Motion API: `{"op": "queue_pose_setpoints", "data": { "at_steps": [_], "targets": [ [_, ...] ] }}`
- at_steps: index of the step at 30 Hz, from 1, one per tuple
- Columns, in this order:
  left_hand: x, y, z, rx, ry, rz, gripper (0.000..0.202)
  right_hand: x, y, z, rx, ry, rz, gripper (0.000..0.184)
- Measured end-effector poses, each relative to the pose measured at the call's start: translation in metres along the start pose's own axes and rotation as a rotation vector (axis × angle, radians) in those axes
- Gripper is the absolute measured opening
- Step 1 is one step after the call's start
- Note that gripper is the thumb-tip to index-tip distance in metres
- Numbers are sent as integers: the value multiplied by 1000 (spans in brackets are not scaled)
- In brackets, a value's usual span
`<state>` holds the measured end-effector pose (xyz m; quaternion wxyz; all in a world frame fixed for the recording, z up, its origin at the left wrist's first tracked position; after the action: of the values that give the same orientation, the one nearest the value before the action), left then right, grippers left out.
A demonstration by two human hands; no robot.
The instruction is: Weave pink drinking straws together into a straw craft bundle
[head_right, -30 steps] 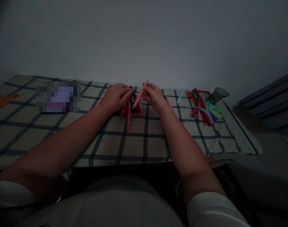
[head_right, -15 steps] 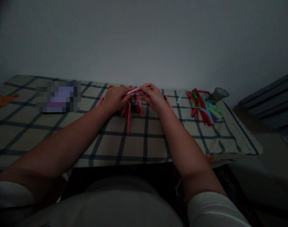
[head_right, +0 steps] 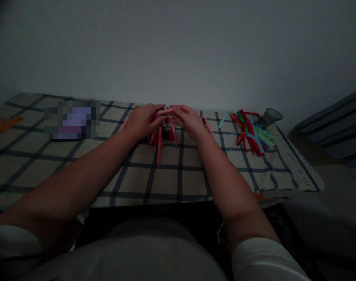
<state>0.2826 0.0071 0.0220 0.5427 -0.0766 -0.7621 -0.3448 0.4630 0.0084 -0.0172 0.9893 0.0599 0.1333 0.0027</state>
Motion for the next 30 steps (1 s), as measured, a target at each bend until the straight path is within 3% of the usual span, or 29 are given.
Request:
{"op": "queue_pose_setpoints", "data": {
  "at_steps": [4, 7, 16, 23, 30],
  "targets": [
    [-1, -1, -1, 23, 14, 35, 50, -4, -1, -4, -12, 37, 61, 37],
    [-2, 0, -1, 23, 22, 34, 50, -5, -2, -2, -22, -3, 35, 37],
    [-7, 1, 2, 32, 58, 47, 42, -4, -4, 5, 10, -375, -68, 74],
    [-8, 3, 0, -42, 64, 18, 39, -8, -5, 7, 26, -404, -34, 74],
    [-12, 2, -2, -23, 153, 94, 44, -4, -3, 7, 43, -433, -18, 71]
  ]
}}
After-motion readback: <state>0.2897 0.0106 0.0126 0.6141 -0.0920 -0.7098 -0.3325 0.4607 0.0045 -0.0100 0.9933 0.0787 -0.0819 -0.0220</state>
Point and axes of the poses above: each hand's wrist, its own y-axis towards the middle knuckle, its own x-axis out of the back of the hand, z = x × y, the point moved 9 cm from there along y, towards the middle knuckle, and after that the axes turned 5 degrees about y, right-handed, at the moved point
